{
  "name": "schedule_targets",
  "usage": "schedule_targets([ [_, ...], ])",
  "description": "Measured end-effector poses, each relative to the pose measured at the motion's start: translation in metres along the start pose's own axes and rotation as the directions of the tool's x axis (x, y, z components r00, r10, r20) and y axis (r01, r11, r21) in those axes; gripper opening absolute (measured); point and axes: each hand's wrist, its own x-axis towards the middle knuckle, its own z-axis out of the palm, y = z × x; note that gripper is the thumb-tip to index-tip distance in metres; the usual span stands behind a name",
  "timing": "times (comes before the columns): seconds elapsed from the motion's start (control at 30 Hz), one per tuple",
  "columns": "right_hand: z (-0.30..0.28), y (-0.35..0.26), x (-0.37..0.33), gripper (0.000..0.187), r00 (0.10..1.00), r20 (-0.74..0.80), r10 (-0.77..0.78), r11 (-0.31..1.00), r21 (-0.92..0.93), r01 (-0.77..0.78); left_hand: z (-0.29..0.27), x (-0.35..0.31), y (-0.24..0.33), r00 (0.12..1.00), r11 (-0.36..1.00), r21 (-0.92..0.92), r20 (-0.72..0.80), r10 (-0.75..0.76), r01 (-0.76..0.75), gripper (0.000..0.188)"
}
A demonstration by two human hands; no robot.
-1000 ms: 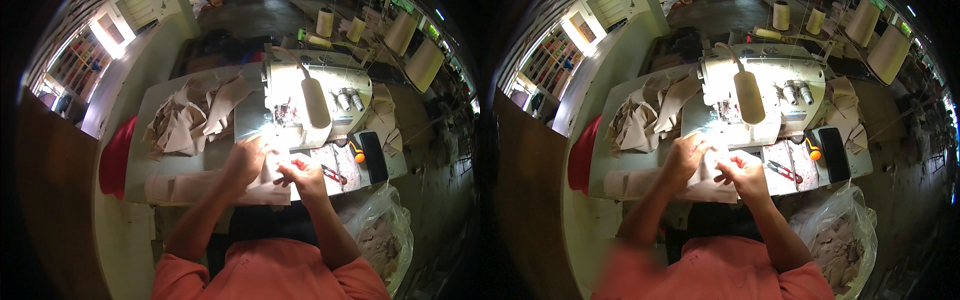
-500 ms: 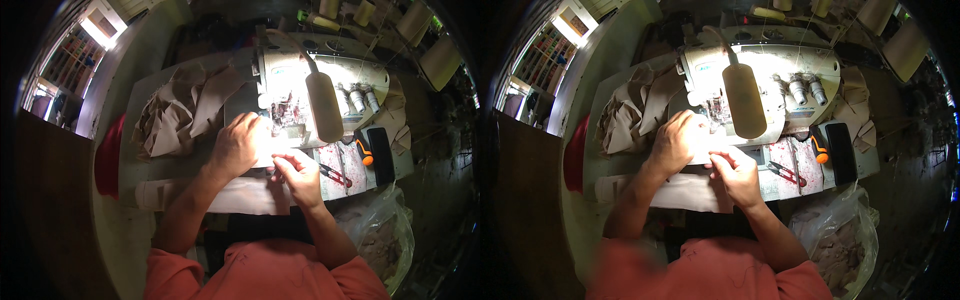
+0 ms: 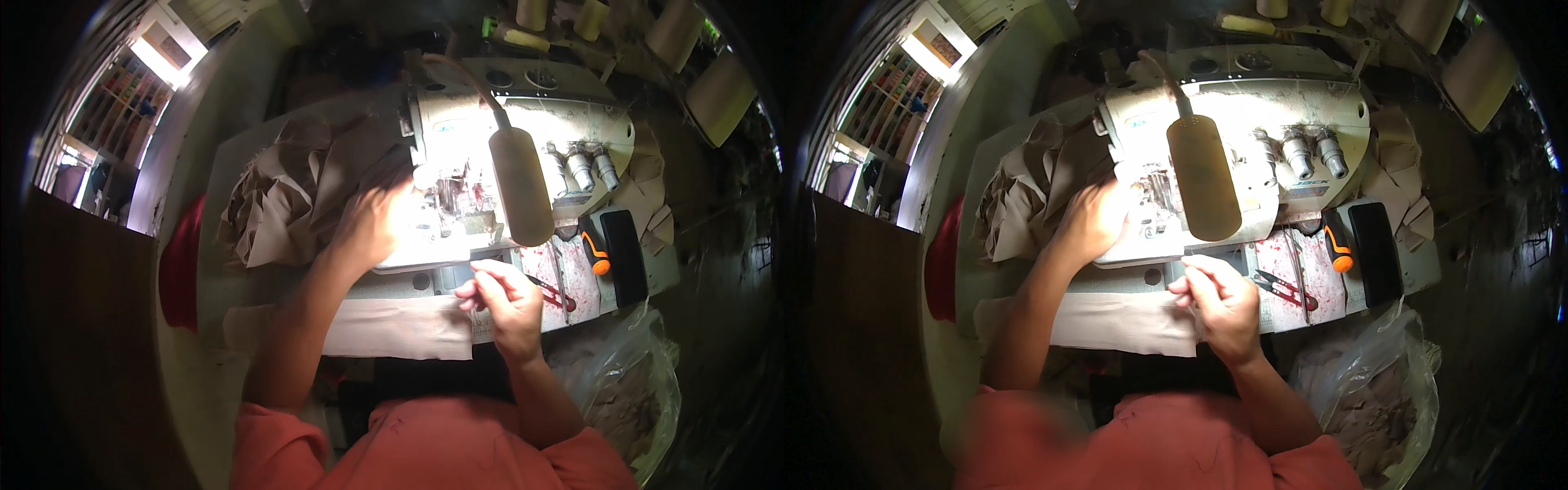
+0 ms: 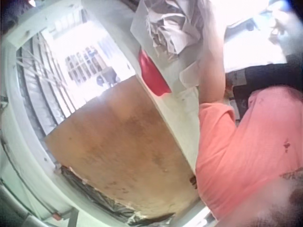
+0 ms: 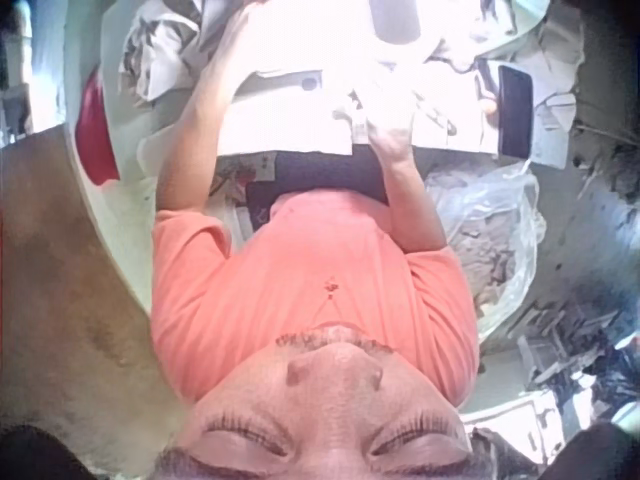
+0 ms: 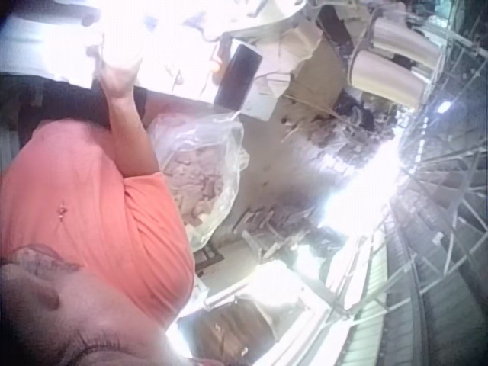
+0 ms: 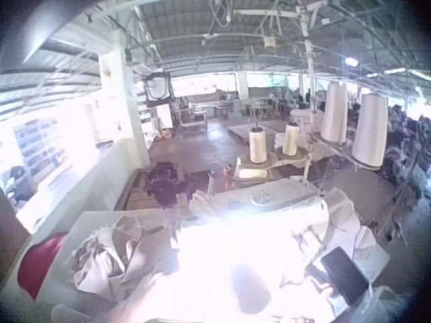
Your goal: The person repeatedly folds light-colored fabric strips by hand on a worktable in front of a sewing machine. They pick up each strip, fold it, and place it on a growing pile to the left of the sewing machine.
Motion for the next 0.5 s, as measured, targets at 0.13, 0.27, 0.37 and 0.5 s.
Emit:
schedule_targets([
  [0.13,-0.009,-0.003,-0.02,0.016,0.998,0.005,-0.058,0.995,-0.079,0.059,0.006,0.031,-0.031,0.901,0.905,0.306,-0.225,0.37,-0.295,0.03],
  [0.27,-0.027,-0.007,-0.034,0.016,0.995,-0.05,-0.082,0.986,-0.152,0.074,-0.012,0.018,-0.004,0.894,0.974,0.184,-0.404,0.196,-0.13,0.014],
  [0.37,-0.04,-0.004,-0.041,0.016,0.993,-0.093,-0.07,0.978,-0.204,0.05,0.001,-0.061,0.049,0.906,0.962,0.111,-0.325,0.272,-0.249,0.014],
  [0.5,-0.037,0.002,-0.04,0.018,0.987,-0.022,0.16,0.945,-0.287,-0.159,0.032,-0.113,0.097,0.987,1.0,0.015,-0.158,-0.017,0.02,0.016],
])
